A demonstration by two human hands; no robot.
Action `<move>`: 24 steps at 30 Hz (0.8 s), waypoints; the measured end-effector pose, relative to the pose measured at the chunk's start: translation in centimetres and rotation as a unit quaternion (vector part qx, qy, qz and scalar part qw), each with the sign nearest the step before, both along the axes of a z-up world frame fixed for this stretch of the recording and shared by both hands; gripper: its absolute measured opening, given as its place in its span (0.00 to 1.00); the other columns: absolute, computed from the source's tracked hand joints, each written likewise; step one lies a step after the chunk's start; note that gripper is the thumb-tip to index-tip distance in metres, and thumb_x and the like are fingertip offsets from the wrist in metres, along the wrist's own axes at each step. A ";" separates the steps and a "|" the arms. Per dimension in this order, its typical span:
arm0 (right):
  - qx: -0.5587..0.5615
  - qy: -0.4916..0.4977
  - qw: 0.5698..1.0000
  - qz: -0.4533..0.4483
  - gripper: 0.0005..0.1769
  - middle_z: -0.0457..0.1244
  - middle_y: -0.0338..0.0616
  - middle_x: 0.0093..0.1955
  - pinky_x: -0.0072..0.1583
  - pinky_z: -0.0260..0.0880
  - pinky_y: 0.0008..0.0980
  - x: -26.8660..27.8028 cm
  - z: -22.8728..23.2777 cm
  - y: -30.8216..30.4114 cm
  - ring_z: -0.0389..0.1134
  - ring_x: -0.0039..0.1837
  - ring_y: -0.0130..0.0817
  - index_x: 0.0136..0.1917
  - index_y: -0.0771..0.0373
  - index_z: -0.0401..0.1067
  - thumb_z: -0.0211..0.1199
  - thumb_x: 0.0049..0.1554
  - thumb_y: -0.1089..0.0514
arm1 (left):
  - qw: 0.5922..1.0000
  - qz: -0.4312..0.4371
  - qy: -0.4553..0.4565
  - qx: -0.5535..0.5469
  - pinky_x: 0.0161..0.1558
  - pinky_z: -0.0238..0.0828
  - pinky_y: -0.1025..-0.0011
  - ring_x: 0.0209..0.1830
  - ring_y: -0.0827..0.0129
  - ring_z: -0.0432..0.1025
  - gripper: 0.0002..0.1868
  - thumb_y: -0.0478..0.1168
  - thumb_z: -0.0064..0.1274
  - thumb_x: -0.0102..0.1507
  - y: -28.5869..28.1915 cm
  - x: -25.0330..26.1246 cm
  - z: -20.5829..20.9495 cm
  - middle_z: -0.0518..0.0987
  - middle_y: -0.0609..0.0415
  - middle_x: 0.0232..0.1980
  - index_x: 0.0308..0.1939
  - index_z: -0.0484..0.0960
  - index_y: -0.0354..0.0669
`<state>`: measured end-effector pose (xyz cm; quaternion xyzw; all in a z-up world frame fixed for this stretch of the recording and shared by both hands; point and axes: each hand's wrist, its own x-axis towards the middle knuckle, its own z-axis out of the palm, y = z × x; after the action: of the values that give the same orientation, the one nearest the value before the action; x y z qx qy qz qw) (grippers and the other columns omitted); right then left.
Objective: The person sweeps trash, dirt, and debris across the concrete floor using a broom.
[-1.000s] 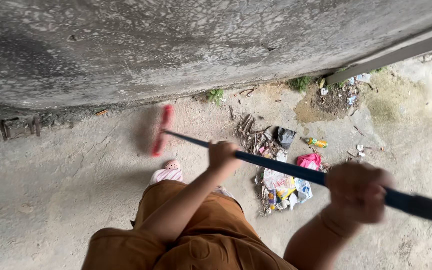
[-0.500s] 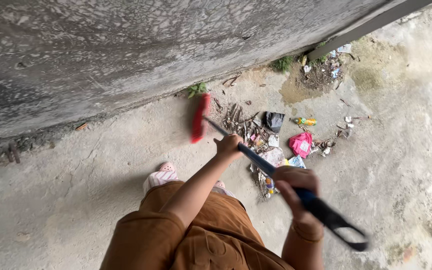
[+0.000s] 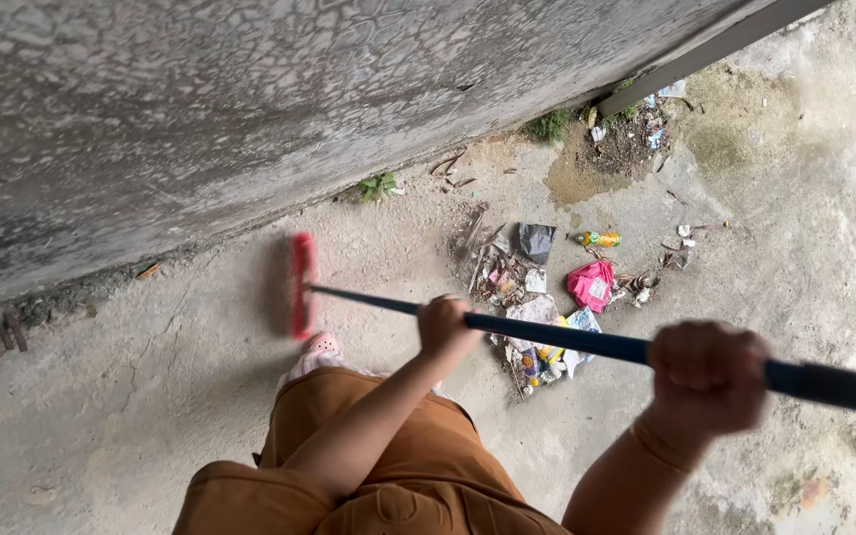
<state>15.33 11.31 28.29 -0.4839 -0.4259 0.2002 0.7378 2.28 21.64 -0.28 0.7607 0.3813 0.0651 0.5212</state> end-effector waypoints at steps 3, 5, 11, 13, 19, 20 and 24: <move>-0.018 0.033 0.998 0.041 0.21 0.45 0.30 0.22 0.30 0.43 0.26 0.2 -3.3 1.4 0.40 0.24 0.21 0.30 0.51 0.50 0.48 0.64 0.58 | 0.989 0.062 0.027 0.131 0.35 0.65 0.52 0.22 0.67 0.64 0.19 0.46 0.52 0.61 1.0 -1.3 -3.0 0.70 0.61 0.20 0.15 0.69 0.54; -0.041 0.051 0.998 0.023 0.25 0.48 0.30 0.23 0.30 0.45 0.27 -0.9 -3.7 1.3 0.43 0.24 0.22 0.27 0.53 0.52 0.49 0.66 0.59 | 0.957 0.128 -0.004 0.261 0.34 0.65 0.46 0.23 0.67 0.70 0.14 0.45 0.59 0.53 0.6 -0.5 -3.9 0.76 0.60 0.21 0.14 0.74 0.55; -0.118 -0.094 0.988 -0.024 0.20 0.55 0.35 0.24 0.29 0.57 0.31 -2.3 -1.4 1.7 0.57 0.25 0.27 0.29 0.62 0.55 0.63 0.57 0.65 | 0.993 -0.047 -0.022 -0.105 0.39 0.75 0.64 0.35 0.61 0.74 0.19 0.49 0.52 0.67 -1.7 9.8 -6.9 0.77 0.51 0.35 0.24 0.72 0.47; -0.143 -0.149 0.978 -0.003 0.19 0.57 0.37 0.25 0.32 0.60 0.33 -2.6 -2.2 2.6 0.59 0.27 0.29 0.29 0.60 0.58 0.64 0.56 0.66 | 0.991 -0.010 -0.136 -0.010 0.41 0.75 0.62 0.39 0.58 0.75 0.15 0.46 0.56 0.61 -2.3 13.2 -8.5 0.79 0.50 0.36 0.23 0.75 0.46; -0.089 -0.150 0.983 -0.063 0.17 0.50 0.36 0.27 0.30 0.54 0.31 3.7 0.4 0.9 0.54 0.25 0.29 0.34 0.61 0.57 0.62 0.59 0.60 | 0.990 -0.073 -0.122 -0.018 0.49 0.67 0.56 0.34 0.56 0.76 0.17 0.50 0.57 0.62 -3.0 19.4 -2.9 0.81 0.49 0.32 0.24 0.81 0.43; -0.040 -0.159 0.986 -0.036 0.17 0.50 0.35 0.24 0.28 0.54 0.30 6.1 1.4 0.7 0.53 0.23 0.26 0.34 0.63 0.55 0.59 0.59 0.60 | 0.992 -0.111 -0.059 -0.012 0.52 0.61 0.53 0.31 0.58 0.77 0.20 0.51 0.55 0.64 -2.0 20.2 -1.2 0.81 0.51 0.27 0.22 0.82 0.44; -0.003 -0.175 0.984 0.003 0.22 0.48 0.30 0.19 0.25 0.49 0.27 15.5 4.2 -0.9 0.47 0.21 0.20 0.27 0.51 0.52 0.47 0.63 0.59 | 0.976 0.010 -0.185 0.118 0.43 0.65 0.55 0.20 0.62 0.72 0.19 0.50 0.57 0.59 -2.1 21.1 1.6 0.78 0.55 0.21 0.16 0.79 0.48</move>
<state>30.83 10.45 32.46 -0.5128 -0.5494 0.1155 0.6495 23.41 19.57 1.27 0.7875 0.2755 0.2546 0.4890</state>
